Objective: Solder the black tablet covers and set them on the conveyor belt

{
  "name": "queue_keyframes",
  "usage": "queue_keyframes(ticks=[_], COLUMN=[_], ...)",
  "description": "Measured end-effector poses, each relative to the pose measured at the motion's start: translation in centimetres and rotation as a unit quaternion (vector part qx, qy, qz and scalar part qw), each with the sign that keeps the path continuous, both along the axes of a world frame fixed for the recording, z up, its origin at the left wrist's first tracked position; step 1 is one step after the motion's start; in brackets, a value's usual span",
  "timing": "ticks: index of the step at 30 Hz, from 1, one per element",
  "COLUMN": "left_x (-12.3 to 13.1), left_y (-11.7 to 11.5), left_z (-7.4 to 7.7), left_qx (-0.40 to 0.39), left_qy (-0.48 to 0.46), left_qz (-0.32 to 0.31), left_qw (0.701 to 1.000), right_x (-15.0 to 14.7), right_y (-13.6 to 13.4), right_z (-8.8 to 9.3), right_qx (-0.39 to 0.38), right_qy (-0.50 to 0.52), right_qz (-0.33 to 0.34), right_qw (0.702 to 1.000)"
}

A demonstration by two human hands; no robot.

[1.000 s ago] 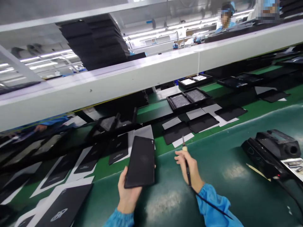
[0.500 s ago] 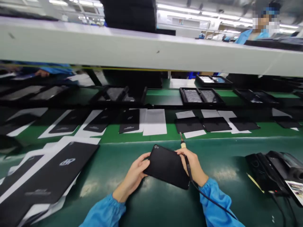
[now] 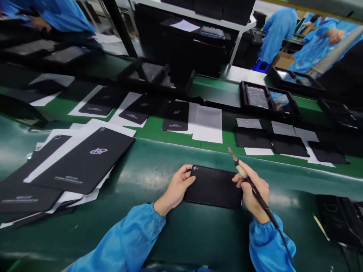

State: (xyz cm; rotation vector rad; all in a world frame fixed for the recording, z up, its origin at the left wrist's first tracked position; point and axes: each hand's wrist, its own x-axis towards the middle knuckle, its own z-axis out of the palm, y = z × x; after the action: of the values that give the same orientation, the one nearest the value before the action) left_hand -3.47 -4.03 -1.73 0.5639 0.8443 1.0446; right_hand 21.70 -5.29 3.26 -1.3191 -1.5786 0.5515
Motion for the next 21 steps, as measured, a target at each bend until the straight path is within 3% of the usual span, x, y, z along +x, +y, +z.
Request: queue_keyframes(ticks=[4,9,12,15,18,21], left_x=[0.0,-0.1,0.0,0.1,0.1,0.1], left_y=[0.0,0.1,0.0,0.0,-0.1,-0.1], left_z=[0.2,0.4,0.3,0.2,0.2,0.2], left_qx=[-0.016,-0.034,-0.037,-0.031,-0.031,-0.029], left_qy=[-0.002,0.002,0.004,0.012,0.018,0.023], left_qz=[0.017,0.022,0.024,0.028,0.034,0.035], left_qw=[1.0,0.999,0.999,0.999,0.999,0.999], right_x=[-1.8,-3.6,-3.7,-3.4,-3.5,-3.8], right_y=[-0.3,-1.1,-1.8,-2.2,-2.1,-1.9], right_z=[-1.0,-3.0,-3.0,-2.3,-1.7,-1.3], right_qx=[-0.072,-0.082,-0.047,-0.035,-0.02,-0.019], right_qy=[0.215,0.274,0.225,0.091,0.006,-0.012], right_qz=[-0.011,-0.019,0.007,0.066,0.113,0.13], right_qw=[0.974,0.958,0.973,0.993,0.993,0.991])
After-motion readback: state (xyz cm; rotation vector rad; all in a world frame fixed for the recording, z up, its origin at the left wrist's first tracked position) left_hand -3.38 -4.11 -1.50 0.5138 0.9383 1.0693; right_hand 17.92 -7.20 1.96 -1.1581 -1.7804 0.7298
